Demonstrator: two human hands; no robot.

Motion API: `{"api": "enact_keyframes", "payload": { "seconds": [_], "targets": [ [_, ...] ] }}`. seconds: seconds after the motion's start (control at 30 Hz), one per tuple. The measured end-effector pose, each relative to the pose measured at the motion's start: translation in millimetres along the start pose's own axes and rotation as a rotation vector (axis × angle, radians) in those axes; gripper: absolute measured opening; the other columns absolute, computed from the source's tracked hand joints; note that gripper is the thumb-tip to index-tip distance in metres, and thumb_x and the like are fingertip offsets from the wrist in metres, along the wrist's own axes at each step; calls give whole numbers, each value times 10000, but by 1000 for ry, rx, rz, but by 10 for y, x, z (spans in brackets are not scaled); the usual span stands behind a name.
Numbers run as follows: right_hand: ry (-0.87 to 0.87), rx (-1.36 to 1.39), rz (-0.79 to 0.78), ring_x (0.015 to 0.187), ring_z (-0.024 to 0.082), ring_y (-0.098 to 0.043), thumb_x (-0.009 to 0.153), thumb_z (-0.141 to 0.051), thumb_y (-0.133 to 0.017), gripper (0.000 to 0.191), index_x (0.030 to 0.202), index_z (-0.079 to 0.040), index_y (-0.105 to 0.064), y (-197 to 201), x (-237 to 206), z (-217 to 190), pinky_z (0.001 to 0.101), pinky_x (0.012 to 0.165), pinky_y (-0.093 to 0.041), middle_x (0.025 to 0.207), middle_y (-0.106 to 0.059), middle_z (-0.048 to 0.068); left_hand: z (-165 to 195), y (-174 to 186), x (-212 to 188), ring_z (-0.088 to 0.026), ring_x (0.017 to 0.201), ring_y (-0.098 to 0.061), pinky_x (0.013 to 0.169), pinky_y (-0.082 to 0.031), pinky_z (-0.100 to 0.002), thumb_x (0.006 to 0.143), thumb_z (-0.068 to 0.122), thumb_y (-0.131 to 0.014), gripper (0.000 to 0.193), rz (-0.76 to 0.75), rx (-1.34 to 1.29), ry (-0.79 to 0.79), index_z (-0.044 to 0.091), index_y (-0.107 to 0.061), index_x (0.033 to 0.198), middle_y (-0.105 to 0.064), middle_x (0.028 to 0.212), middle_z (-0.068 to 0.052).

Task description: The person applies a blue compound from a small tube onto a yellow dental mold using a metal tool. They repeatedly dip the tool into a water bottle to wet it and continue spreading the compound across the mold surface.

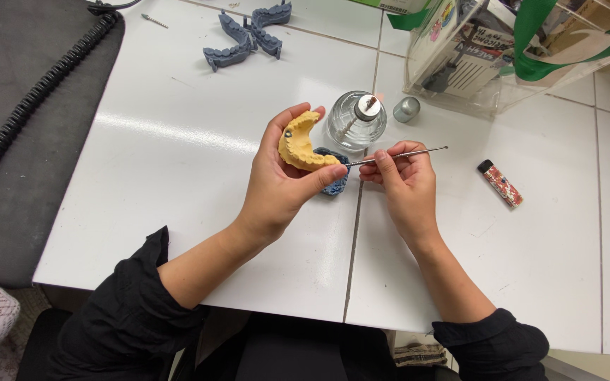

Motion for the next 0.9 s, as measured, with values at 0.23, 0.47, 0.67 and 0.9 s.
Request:
{"api": "enact_keyframes", "payload": {
  "seconds": [0.23,0.47,0.67,0.9],
  "targets": [
    [-16,-12,-26,939,172,-706,1064,-116,-565,182,1151,-43,-423,18,1,49,335,893,-637,1055,-682,134,22,-14,-21,-164,1169,-663,1031,-588,-307,910,0,-761,801,-38,-9,4,55,-278,1546,-463,1551,-176],
    [-89,56,-32,957,184,-701,1056,-118,-560,196,1156,-42,-410,44,44,97,343,901,-630,1078,-675,147,14,-16,-6,-163,1140,-664,1019,-588,-306,899,-5,-760,836,10,7,23,74,-249,1557,-482,1476,-154],
    [-127,107,-38,996,214,-703,1047,-106,-558,186,1138,-42,-410,65,71,122,374,937,-619,1109,-672,164,-12,14,0,-159,1168,-636,1036,-569,-308,895,2,-744,872,25,-3,1,90,-205,1575,-443,1448,-130],
    [-213,276,-63,1018,245,-680,1041,-88,-533,189,1174,-63,-400,92,83,135,422,974,-591,1112,-670,183,-118,48,47,-163,1170,-623,1020,-559,-303,905,16,-721,815,83,-6,51,67,-239,1561,-467,1418,-144]
  ]
}}
Point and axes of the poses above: each hand's wrist, its own x-axis towards the middle knuckle, its own y-axis out of the back of the hand, z = x × y, the point moved 1 cm from there along x, towards the middle knuckle
